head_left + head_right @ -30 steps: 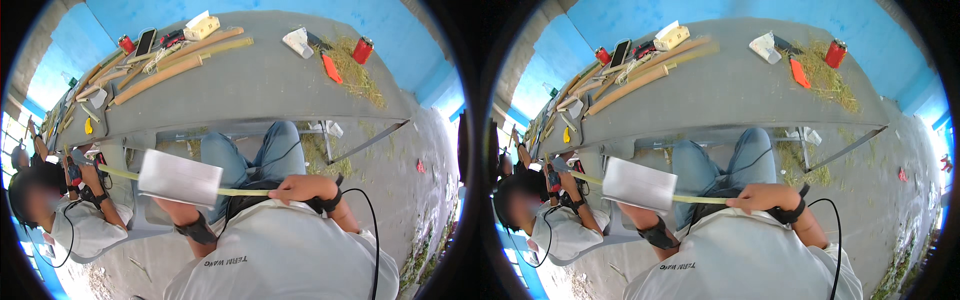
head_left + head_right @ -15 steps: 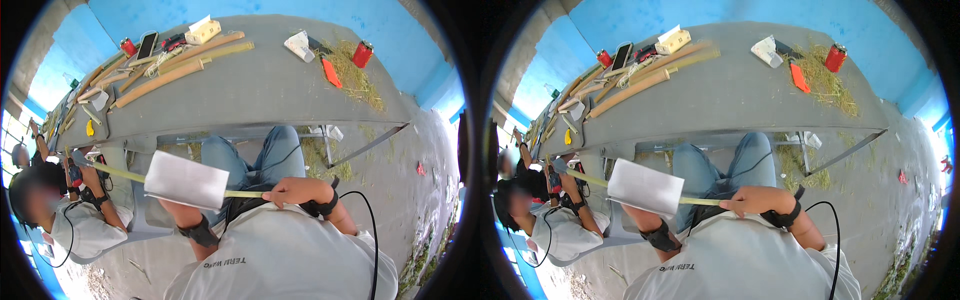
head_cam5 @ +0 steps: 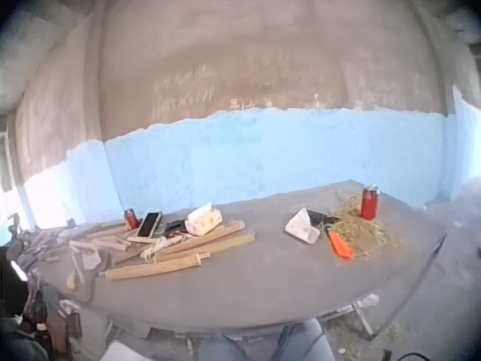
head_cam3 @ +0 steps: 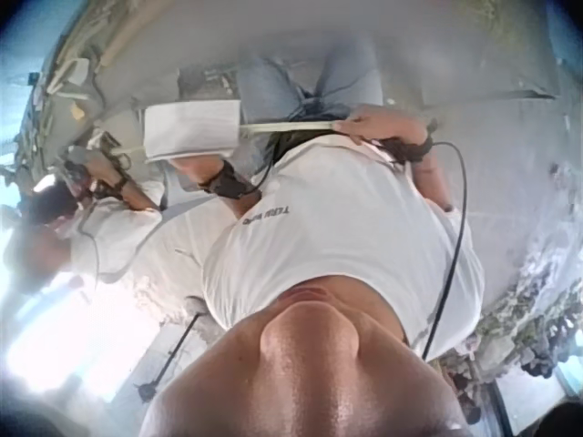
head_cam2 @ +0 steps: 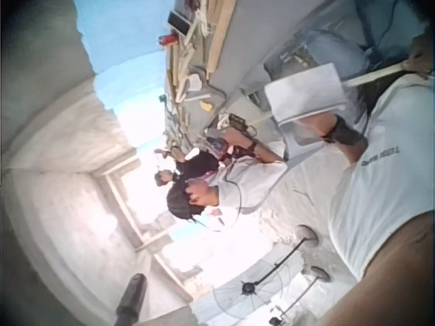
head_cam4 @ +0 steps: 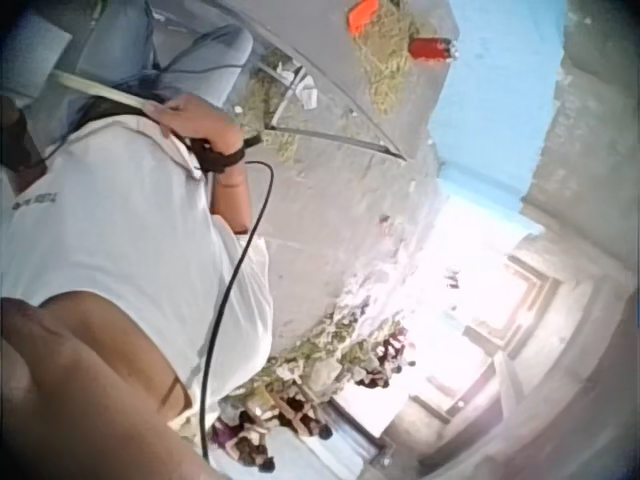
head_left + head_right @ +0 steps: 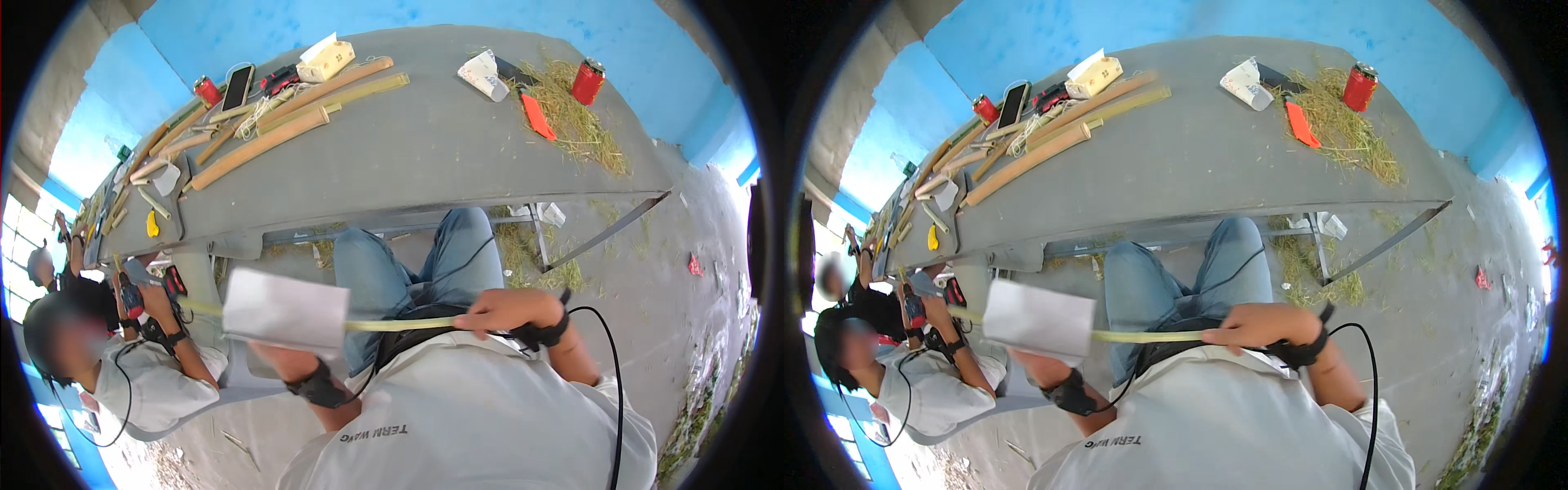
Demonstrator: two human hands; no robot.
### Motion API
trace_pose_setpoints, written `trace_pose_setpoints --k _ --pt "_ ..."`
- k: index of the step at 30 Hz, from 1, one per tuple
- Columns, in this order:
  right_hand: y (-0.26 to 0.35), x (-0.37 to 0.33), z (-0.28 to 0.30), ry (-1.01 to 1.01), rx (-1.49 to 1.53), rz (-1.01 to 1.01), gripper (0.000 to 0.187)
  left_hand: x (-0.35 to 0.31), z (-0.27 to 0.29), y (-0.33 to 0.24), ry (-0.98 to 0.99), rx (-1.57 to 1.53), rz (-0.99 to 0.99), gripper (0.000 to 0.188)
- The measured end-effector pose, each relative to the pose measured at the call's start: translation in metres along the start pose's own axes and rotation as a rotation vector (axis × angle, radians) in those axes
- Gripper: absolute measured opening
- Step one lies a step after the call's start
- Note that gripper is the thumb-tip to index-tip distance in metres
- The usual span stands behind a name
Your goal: Using sandpaper to smooth the surface of a bamboo cylinder in a workshop environment.
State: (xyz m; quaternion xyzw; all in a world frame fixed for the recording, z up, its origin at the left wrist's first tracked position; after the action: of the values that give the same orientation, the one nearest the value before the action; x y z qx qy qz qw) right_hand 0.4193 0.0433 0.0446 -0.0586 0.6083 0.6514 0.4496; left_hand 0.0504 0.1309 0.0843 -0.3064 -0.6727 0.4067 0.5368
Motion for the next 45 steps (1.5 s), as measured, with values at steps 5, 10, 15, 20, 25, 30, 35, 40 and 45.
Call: trace_pose_setpoints --k 5,10,15,20,25,30,35,40,45 --pt "-0.045 -0.019 -0.006 0.014 0.006 -0.135 0.066 0.008 0.053 -0.004 0.087 0.213 -0.079 0.047" --pt "0.02 0.02 -0.011 -0.036 0.097 0.074 0.064 -0.009 0.003 0.042 -0.205 -0.522 0.264 0.052" --pt "-0.035 -0.013 0.006 -0.021 0.037 -0.075 0.064 0.002 0.056 0.005 -0.029 0.207 0.008 0.057" --pt "-0.018 -0.009 -0.005 -0.043 0.043 -0.111 0.062 -0.01 0.03 0.029 -0.102 -0.184 0.025 0.051" --pt "-0.003 -0.01 0.02 -0.119 0.015 -0.074 0.059 -0.007 0.008 0.007 -0.052 0.181 -0.182 0.053" --pt "-0.057 -0.046 0.03 -0.183 -0.02 -0.095 0.062 0.002 0.048 0.01 0.188 -0.57 0.127 0.061" --pt "0.002 -0.016 0.037 -0.355 -0.321 -0.017 0.054 -0.039 -0.072 0.027 -0.031 -0.596 0.173 0.063" --pt "0.051 -0.011 0.033 -0.449 -0.079 0.239 0.052 -0.024 -0.067 0.048 -0.02 -0.854 0.199 0.064" --pt "0.027 -0.059 0.059 -0.694 -0.17 0.139 0.041 0.001 -0.006 -0.004 0.263 -0.386 -0.075 0.058"
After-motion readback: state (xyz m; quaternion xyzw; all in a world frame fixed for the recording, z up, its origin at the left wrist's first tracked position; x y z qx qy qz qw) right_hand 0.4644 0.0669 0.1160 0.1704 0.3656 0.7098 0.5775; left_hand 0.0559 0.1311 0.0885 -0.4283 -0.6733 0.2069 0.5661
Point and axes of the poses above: each hand's wrist, its own x-axis towards the middle knuckle, its own z-axis out of the back of the hand, y = z × x, the point moved 9 cm from there along x, towards the middle knuckle, and after that the axes turned 8 degrees about y, right-handed, at the moved point
